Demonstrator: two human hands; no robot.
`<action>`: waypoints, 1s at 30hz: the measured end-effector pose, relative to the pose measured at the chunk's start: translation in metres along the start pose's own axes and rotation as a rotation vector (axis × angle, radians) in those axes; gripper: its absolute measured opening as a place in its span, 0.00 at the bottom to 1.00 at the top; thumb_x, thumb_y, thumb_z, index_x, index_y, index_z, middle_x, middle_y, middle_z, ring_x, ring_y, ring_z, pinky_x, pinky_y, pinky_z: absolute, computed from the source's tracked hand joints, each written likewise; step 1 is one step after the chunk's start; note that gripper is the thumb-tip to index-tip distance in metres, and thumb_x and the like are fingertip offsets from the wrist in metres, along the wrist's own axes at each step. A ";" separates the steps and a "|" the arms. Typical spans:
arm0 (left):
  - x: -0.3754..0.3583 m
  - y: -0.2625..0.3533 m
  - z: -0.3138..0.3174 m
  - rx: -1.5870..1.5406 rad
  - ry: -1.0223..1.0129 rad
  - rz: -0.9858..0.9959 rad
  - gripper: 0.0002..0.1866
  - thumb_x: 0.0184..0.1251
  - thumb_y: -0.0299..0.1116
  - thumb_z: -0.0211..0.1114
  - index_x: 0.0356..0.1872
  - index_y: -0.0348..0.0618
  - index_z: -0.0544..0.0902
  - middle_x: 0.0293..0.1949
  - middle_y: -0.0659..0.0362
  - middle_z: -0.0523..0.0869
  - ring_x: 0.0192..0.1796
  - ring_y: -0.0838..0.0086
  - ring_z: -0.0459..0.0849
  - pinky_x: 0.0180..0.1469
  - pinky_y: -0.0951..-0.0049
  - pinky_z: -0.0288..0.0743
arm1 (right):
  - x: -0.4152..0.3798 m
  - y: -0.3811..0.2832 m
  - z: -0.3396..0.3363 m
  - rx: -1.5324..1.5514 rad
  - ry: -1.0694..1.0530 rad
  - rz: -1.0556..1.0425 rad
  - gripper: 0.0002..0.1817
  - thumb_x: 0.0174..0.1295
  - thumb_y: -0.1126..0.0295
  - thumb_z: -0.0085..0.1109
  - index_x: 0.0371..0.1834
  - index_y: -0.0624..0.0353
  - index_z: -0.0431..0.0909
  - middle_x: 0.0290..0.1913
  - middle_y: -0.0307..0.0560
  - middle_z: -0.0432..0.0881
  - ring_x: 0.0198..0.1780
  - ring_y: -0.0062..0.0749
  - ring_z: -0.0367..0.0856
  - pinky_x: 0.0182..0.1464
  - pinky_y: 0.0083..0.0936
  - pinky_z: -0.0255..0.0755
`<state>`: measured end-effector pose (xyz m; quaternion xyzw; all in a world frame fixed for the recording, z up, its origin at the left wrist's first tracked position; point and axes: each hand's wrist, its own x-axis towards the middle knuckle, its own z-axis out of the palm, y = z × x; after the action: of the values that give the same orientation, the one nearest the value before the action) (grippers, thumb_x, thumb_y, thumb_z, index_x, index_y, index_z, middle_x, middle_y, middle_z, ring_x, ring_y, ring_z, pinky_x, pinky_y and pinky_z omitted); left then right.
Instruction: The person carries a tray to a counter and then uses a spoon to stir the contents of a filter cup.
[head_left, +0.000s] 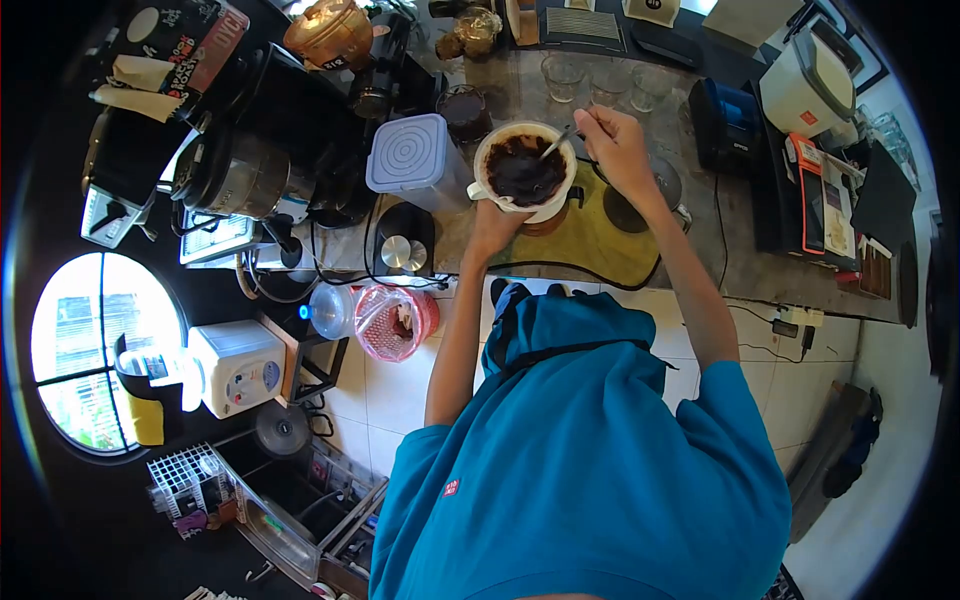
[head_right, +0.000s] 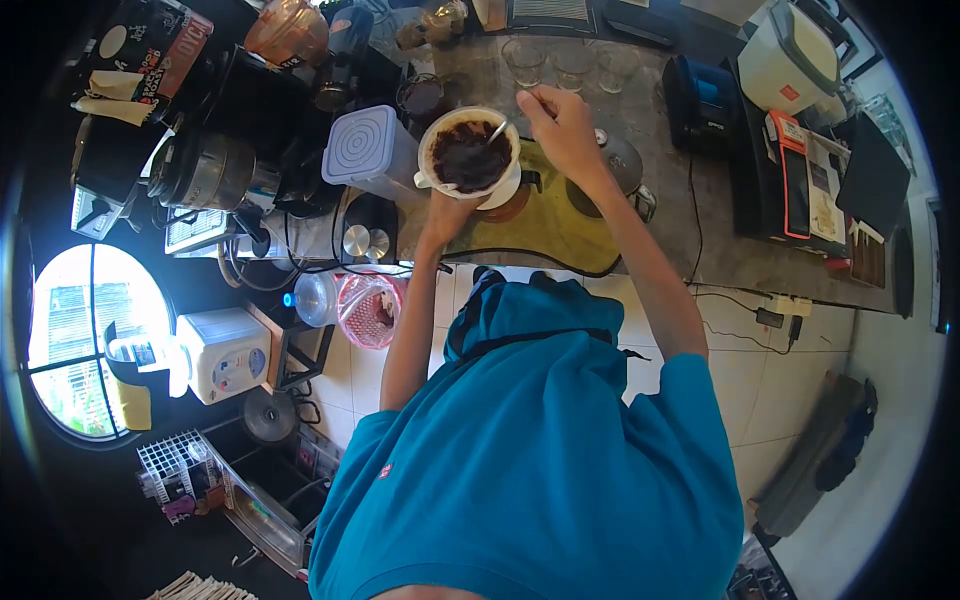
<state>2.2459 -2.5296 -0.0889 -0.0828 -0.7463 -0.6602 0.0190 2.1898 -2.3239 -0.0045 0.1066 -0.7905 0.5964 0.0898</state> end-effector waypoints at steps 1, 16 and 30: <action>0.000 -0.002 -0.001 0.001 0.007 -0.006 0.28 0.50 0.25 0.75 0.55 0.33 0.76 0.51 0.53 0.84 0.52 0.69 0.82 0.56 0.70 0.75 | 0.001 0.002 0.001 0.103 -0.009 0.047 0.16 0.69 0.64 0.56 0.28 0.67 0.77 0.16 0.36 0.69 0.20 0.16 0.61 0.24 0.23 0.56; -0.001 0.004 0.000 0.021 0.001 -0.006 0.28 0.50 0.26 0.75 0.54 0.33 0.77 0.51 0.53 0.83 0.52 0.69 0.82 0.56 0.70 0.75 | -0.005 -0.037 -0.016 -0.039 0.019 -0.145 0.15 0.70 0.63 0.56 0.31 0.66 0.76 0.17 0.38 0.67 0.21 0.17 0.58 0.24 0.23 0.55; -0.001 0.000 -0.003 0.017 -0.029 -0.026 0.31 0.51 0.27 0.76 0.57 0.34 0.74 0.53 0.54 0.82 0.53 0.69 0.81 0.58 0.69 0.74 | -0.002 -0.003 -0.006 0.293 -0.020 0.116 0.16 0.69 0.64 0.56 0.28 0.65 0.77 0.16 0.33 0.71 0.20 0.13 0.66 0.24 0.18 0.56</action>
<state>2.2462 -2.5322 -0.0888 -0.0822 -0.7531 -0.6527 0.0003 2.1928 -2.3189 -0.0006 0.0788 -0.7005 0.7086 0.0310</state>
